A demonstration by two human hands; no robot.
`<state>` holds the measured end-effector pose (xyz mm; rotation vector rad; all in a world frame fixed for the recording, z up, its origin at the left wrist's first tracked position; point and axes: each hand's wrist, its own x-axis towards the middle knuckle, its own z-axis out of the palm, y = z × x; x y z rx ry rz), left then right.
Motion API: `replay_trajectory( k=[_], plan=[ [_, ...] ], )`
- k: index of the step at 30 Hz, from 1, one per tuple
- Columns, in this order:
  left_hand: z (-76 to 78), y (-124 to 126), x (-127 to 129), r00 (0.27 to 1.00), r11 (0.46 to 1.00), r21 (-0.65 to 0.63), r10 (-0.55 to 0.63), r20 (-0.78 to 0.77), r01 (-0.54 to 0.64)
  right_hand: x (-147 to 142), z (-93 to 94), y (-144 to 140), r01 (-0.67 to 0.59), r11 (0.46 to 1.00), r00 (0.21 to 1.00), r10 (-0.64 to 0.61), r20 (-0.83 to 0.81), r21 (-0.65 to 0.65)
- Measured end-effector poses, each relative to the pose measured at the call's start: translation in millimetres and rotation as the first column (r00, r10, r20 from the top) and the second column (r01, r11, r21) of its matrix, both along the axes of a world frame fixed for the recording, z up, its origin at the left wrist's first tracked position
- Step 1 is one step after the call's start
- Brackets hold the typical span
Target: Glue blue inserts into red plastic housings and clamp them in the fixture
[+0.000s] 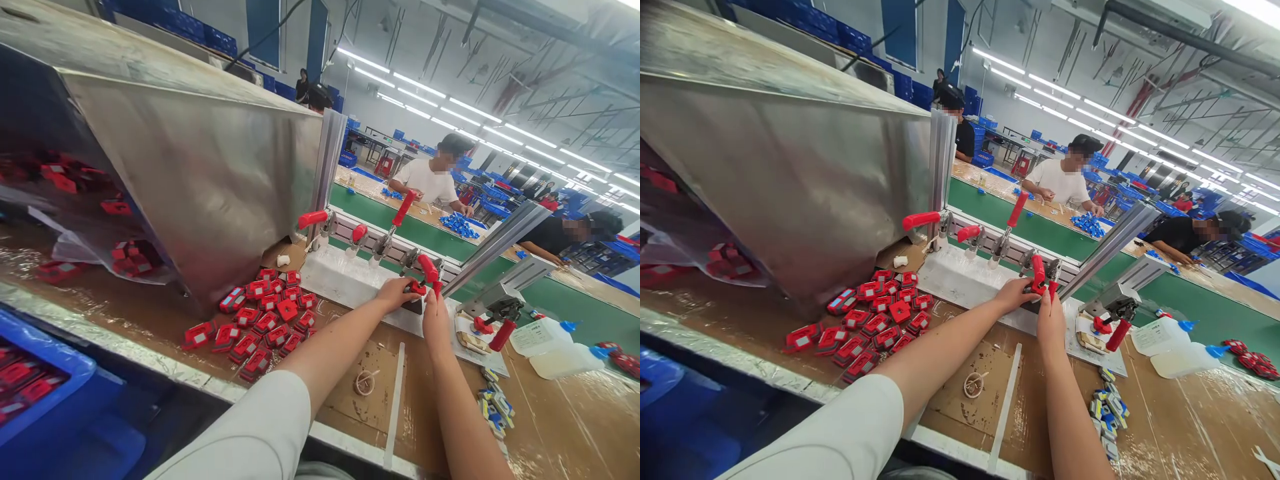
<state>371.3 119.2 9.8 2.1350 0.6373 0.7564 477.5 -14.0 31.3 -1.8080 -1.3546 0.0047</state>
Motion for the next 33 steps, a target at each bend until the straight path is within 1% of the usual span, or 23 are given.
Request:
replay_trajectory(
  k=[2,3,6,8,10,11,12,13,14,15,16,17,18,19,20,21,23,25,27,29,31,33],
  plan=[
    [4.1,-2.5,0.2,1.0,1.0,0.009,-0.007,-0.025,0.007,-7.1,-3.9,6.2,0.159,0.987,0.985,-0.158,0.063,-0.004],
    [7.9,-4.7,-0.2,0.999,1.0,0.017,-0.013,-0.043,0.014,-9.4,-4.3,9.4,0.196,0.98,0.976,-0.193,0.099,-0.016],
    [25.4,-13.2,-10.3,0.992,0.997,0.059,-0.035,-0.119,0.042,-11.9,-0.8,13.6,0.185,0.981,0.971,-0.173,0.162,-0.063],
    [39.9,-18.0,-31.7,0.981,0.991,0.11,-0.048,-0.185,0.07,-14.9,2.4,7.3,0.21,0.977,0.968,-0.204,0.144,-0.031],
    [54.8,-21.1,-69.3,0.963,0.979,0.171,-0.068,-0.262,0.115,-23.1,4.0,-7.4,0.238,0.967,0.961,-0.249,0.122,0.092],
    [62.2,-22.4,-93.6,0.949,0.969,0.198,-0.083,-0.304,0.148,-29.2,4.2,-16.9,0.222,0.961,0.963,-0.243,0.118,0.167],
    [69.4,-24.0,-120.2,0.932,0.957,0.221,-0.102,-0.347,0.187,-36.4,4.2,-26.9,0.157,0.964,0.975,-0.186,0.123,0.216],
    [76.4,-26.1,-147.7,0.912,0.947,0.235,-0.112,-0.395,0.218,-44.2,4.1,-36.4,0.027,0.978,0.988,-0.058,0.144,0.208],
    [82.7,-29.1,-174.5,0.889,0.941,0.245,-0.104,-0.446,0.232,-52.2,4.2,-44.7,-0.149,0.98,0.977,0.125,0.173,0.134],
    [87.8,-33.0,-199.2,0.866,0.939,0.251,-0.086,-0.493,0.236,-59.7,4.6,-51.4,-0.33,0.944,0.927,0.321,0.192,0.014],
    [91.3,-37.8,-220.7,0.835,0.935,0.264,-0.057,-0.548,0.236,-66.6,5.1,-56.1,-0.482,0.867,0.847,0.498,0.188,-0.123],
    [92.8,-43.3,-238.1,0.777,0.918,0.304,-0.006,-0.629,0.253,-72.5,5.7,-59.0,-0.583,0.775,0.761,0.626,0.169,-0.245],
    [91.9,-49.2,-251.3,0.728,0.905,0.333,0.038,-0.684,0.265,-77.3,6.3,-60.3,-0.635,0.695,0.694,0.705,0.148,-0.336],
    [88.9,-55.3,-260.5,0.686,0.892,0.355,0.073,-0.723,0.279,-81.0,6.9,-60.6,-0.658,0.643,0.652,0.747,0.132,-0.391],
    [84.3,-61.1,-266.2,0.656,0.879,0.381,0.111,-0.746,0.285,-83.8,7.3,-60.2,-0.667,0.614,0.628,0.768,0.124,-0.423],
    [78.6,-66.3,-269.1,0.643,0.869,0.405,0.141,-0.753,0.284,-85.7,7.7,-59.7,-0.667,0.597,0.617,0.778,0.12,-0.445],
    [67.2,-74.0,-269.4,0.658,0.851,0.451,0.18,-0.731,0.269,-88.0,8.5,-59.1,-0.657,0.579,0.608,0.786,0.116,-0.482],
    [59.7,-77.5,-265.1,0.713,0.846,0.477,0.183,-0.677,0.236,-89.3,9.7,-59.5,-0.655,0.559,0.597,0.796,0.106,-0.508],
    [57.3,-78.3,-255.7,0.782,0.867,0.46,0.149,-0.605,0.19,-90.1,10.5,-60.0,-0.673,0.541,0.585,0.806,0.084,-0.504],
    [57.9,-78.3,-238.6,0.849,0.91,0.388,0.089,-0.521,0.143,-90.5,10.0,-60.2,-0.7,0.533,0.581,0.812,0.056,-0.475],
    [57.2,-79.0,-213.4,0.909,0.958,0.26,-0.002,-0.417,0.121,-90.5,7.8,-60.1,-0.728,0.53,0.581,0.814,0.021,-0.435],
    [51.4,-80.1,-183.8,0.955,0.986,0.108,-0.095,-0.281,0.13,-90.5,4.6,-60.0,-0.757,0.523,0.578,0.816,-0.028,-0.391]
  ],
)
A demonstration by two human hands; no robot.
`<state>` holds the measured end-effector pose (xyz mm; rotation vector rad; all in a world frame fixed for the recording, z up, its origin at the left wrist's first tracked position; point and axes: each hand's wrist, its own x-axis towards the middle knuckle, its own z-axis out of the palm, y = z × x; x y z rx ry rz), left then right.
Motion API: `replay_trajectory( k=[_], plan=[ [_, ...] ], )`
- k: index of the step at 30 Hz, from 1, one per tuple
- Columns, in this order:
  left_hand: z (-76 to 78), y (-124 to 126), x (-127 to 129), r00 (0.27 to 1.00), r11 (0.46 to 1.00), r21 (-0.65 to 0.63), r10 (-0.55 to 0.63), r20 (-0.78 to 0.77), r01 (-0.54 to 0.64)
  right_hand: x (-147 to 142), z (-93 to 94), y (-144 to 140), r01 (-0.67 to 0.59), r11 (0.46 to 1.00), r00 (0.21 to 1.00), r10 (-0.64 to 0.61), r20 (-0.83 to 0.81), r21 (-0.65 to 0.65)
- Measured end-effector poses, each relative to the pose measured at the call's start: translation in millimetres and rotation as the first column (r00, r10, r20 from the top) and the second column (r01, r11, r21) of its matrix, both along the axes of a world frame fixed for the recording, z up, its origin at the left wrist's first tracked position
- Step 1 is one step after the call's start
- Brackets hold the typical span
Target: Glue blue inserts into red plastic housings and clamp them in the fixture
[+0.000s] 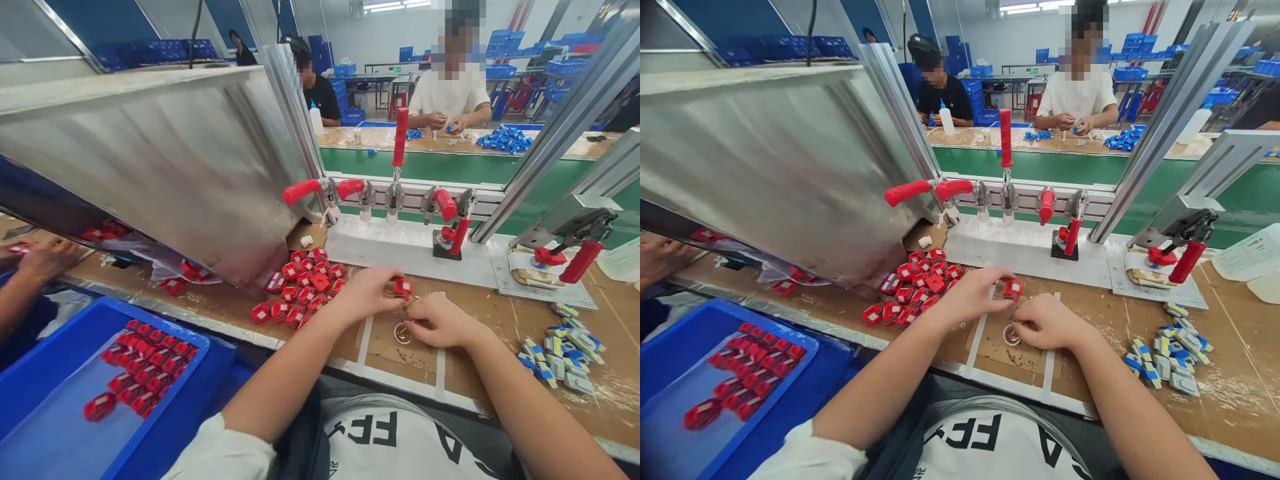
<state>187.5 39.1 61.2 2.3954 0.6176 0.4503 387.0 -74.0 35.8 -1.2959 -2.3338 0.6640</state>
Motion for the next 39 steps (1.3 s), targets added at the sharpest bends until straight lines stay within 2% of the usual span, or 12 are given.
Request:
replay_trajectory(
  k=[3,6,8,10,12,14,15,17,22,27,32,39],
  plan=[
    [-20.5,-1.5,38.4,0.98,0.968,-0.247,0.003,0.2,0.048,0.8,-3.7,0.1,-0.036,0.999,0.991,0.031,-0.127,-0.037],
    [-46.2,-2.4,56.3,0.948,0.866,-0.496,0.105,0.3,0.061,6.1,-4.2,0.6,-0.057,0.998,0.957,0.05,-0.286,-0.018],
    [-58.5,-2.3,57.4,0.942,0.809,-0.585,0.148,0.302,0.061,13.5,-3.7,2.0,0.021,0.999,0.918,-0.009,-0.395,0.026],
    [-64.5,-1.3,54.6,0.947,0.777,-0.626,0.144,0.286,0.072,22.3,-4.0,4.5,0.214,0.975,0.854,-0.159,-0.495,0.055],
    [-65.6,0.0,51.7,0.954,0.755,-0.65,0.129,0.27,0.082,29.6,-5.8,8.2,0.454,0.89,0.752,-0.359,-0.553,0.04],
    [-65.0,1.2,50.4,0.96,0.747,-0.661,0.124,0.252,0.077,33.3,-8.9,12.5,0.623,0.783,0.651,-0.515,-0.558,0.003],
    [-64.7,1.7,50.2,0.961,0.747,-0.661,0.125,0.245,0.071,33.7,-10.6,14.7,0.668,0.744,0.618,-0.565,-0.546,-0.014],
    [-64.6,2.1,50.5,0.964,0.746,-0.663,0.123,0.235,0.067,32.8,-13.7,18.2,0.709,0.704,0.588,-0.615,-0.525,-0.031],
    [-65.0,1.7,50.9,0.967,0.756,-0.651,0.112,0.227,0.066,30.0,-16.5,21.7,0.732,0.681,0.589,-0.648,-0.484,-0.021],
    [-63.1,0.5,50.7,0.965,0.762,-0.644,0.118,0.235,0.064,29.8,-15.5,21.6,0.716,0.698,0.614,-0.642,-0.459,-0.017],
    [-60.9,-0.7,50.6,0.967,0.767,-0.64,0.122,0.221,0.05,29.7,-14.9,20.5,0.73,0.677,0.646,-0.644,-0.409,0.087],
    [-57.5,-2.8,49.4,0.967,0.85,-0.525,0.093,0.238,0.047,27.3,-9.1,15.4,0.718,0.661,0.692,-0.642,-0.331,0.219]
  ],
)
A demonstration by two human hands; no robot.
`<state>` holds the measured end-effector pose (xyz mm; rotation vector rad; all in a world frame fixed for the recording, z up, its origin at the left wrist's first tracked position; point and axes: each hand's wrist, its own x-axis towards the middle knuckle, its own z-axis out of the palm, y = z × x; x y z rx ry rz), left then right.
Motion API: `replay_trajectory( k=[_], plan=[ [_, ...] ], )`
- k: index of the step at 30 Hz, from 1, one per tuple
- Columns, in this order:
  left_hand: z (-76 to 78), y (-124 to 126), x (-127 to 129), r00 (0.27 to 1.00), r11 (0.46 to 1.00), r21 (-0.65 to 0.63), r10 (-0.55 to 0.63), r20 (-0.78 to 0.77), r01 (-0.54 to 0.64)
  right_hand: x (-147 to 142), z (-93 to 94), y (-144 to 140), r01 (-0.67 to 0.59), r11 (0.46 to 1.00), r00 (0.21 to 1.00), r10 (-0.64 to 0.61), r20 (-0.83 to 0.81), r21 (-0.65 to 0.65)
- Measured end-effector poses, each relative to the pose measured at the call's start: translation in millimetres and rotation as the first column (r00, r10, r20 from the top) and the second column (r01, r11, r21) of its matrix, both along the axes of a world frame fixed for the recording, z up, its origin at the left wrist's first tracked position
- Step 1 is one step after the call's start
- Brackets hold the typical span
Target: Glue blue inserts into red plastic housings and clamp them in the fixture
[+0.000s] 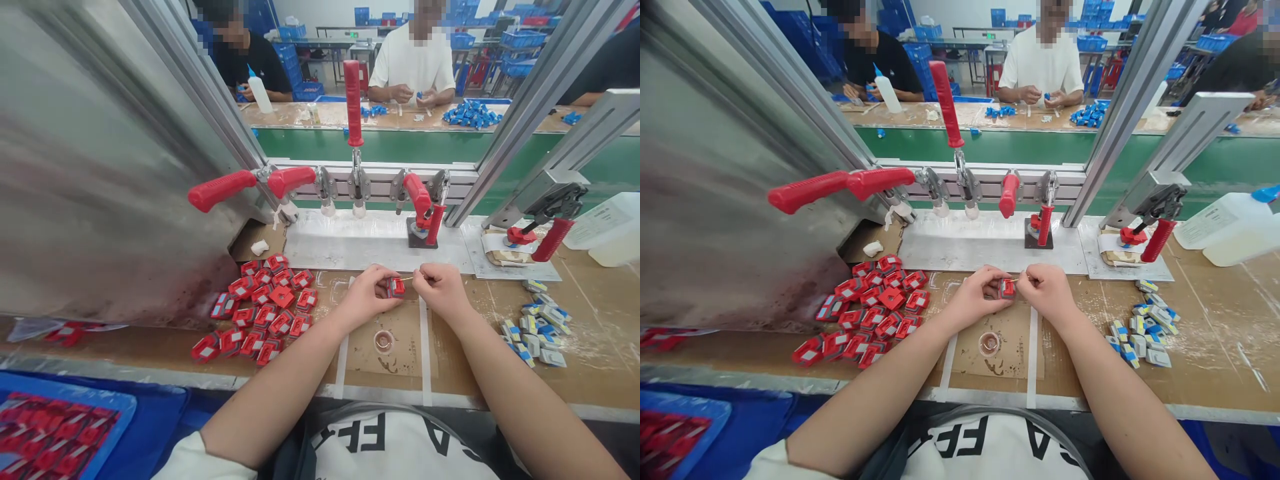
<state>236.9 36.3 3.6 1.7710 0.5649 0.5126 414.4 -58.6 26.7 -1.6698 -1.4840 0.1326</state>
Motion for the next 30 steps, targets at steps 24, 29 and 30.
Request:
replay_trajectory(
  k=[24,29,30],
  plan=[
    [-5.2,3.8,0.5,0.991,0.996,-0.051,0.073,0.115,-0.067,-29.9,5.7,-17.5,-0.69,0.672,0.713,0.695,-0.09,-0.27],
    [-5.0,3.9,0.4,0.991,0.995,-0.074,0.079,0.113,-0.071,-30.3,5.3,-16.9,-0.686,0.669,0.712,0.698,-0.075,-0.287],
    [-5.1,4.0,0.4,0.991,0.994,-0.078,0.079,0.11,-0.071,-30.4,5.4,-16.9,-0.684,0.67,0.714,0.696,-0.074,-0.288]
  ],
)
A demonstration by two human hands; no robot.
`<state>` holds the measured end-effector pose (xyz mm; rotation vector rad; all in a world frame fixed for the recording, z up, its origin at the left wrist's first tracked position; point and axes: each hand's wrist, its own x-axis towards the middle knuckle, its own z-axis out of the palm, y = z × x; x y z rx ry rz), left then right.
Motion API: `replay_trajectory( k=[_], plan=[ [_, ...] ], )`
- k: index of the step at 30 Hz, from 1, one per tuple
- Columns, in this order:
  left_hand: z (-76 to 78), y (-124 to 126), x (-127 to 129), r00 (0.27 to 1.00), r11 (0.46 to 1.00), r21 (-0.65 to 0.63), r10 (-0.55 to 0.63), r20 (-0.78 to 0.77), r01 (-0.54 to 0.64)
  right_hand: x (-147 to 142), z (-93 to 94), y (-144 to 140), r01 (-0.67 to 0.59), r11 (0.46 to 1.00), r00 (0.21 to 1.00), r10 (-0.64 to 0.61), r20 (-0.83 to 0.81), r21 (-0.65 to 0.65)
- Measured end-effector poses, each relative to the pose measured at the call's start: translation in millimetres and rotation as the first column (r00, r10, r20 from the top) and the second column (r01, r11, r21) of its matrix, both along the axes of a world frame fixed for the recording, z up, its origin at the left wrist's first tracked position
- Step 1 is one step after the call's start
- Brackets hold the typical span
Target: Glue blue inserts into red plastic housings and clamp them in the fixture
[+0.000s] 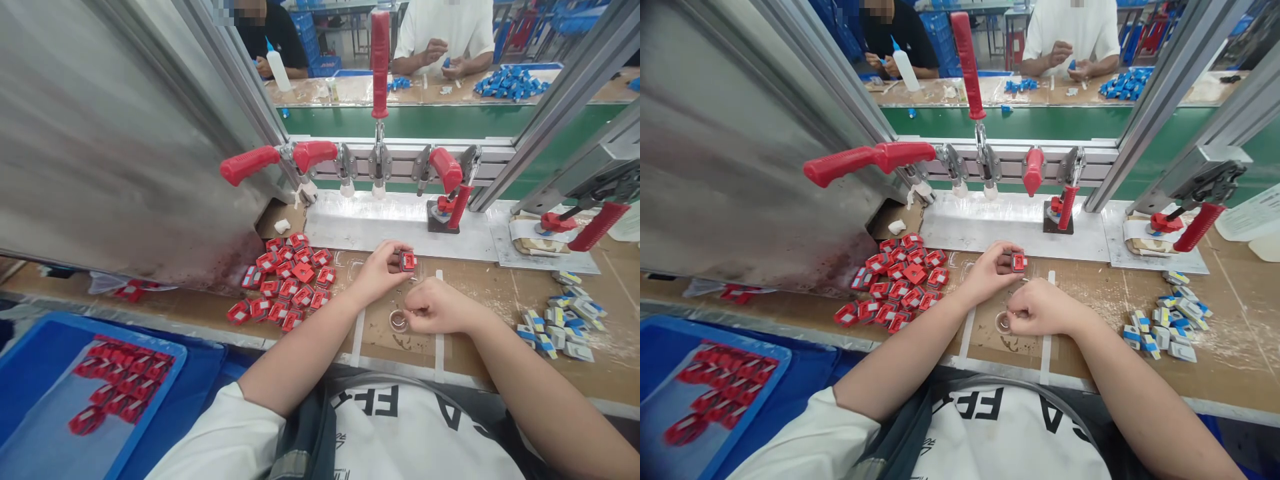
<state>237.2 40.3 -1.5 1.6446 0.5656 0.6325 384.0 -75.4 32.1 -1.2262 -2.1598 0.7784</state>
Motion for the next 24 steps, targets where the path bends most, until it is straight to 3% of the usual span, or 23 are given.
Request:
replay_trajectory(
  k=[5,8,11,12,14,16,17,24],
  plan=[
    [-0.5,0.2,0.1,1.0,1.0,-0.011,0.002,-0.012,-0.002,-0.2,0.5,0.4,-0.007,1.0,1.0,0.007,-0.006,-0.01],
    [0.2,-0.3,0.3,1.0,0.998,-0.058,0.009,-0.008,-0.01,2.7,1.7,0.8,-0.003,1.0,0.996,0.002,-0.091,-0.011],
    [2.2,-1.3,0.1,1.0,0.989,-0.148,-0.003,0.018,0.006,9.5,-0.2,2.2,0.169,0.986,0.941,-0.163,-0.298,-0.006],
    [3.1,-1.7,-0.1,0.999,0.983,-0.184,-0.015,0.029,0.02,12.1,-2.1,3.2,0.286,0.958,0.885,-0.271,-0.38,-0.017],
    [5.2,-2.4,-0.3,0.998,0.966,-0.255,-0.039,0.056,0.052,16.6,-7.3,5.9,0.519,0.851,0.709,-0.483,-0.515,-0.084],
    [7.0,-3.3,-0.4,0.995,0.946,-0.313,-0.053,0.086,0.078,19.1,-12.1,8.9,0.648,0.743,0.549,-0.608,-0.574,-0.167],
    [7.9,-3.8,-0.4,0.994,0.94,-0.332,-0.056,0.098,0.086,19.5,-13.4,10.1,0.675,0.713,0.51,-0.638,-0.577,-0.191],
    [9.2,-5.8,-0.9,0.992,0.947,-0.309,-0.059,0.115,0.093,15.5,-5.4,10.9,0.742,0.661,0.543,-0.689,-0.479,-0.109]
  ],
)
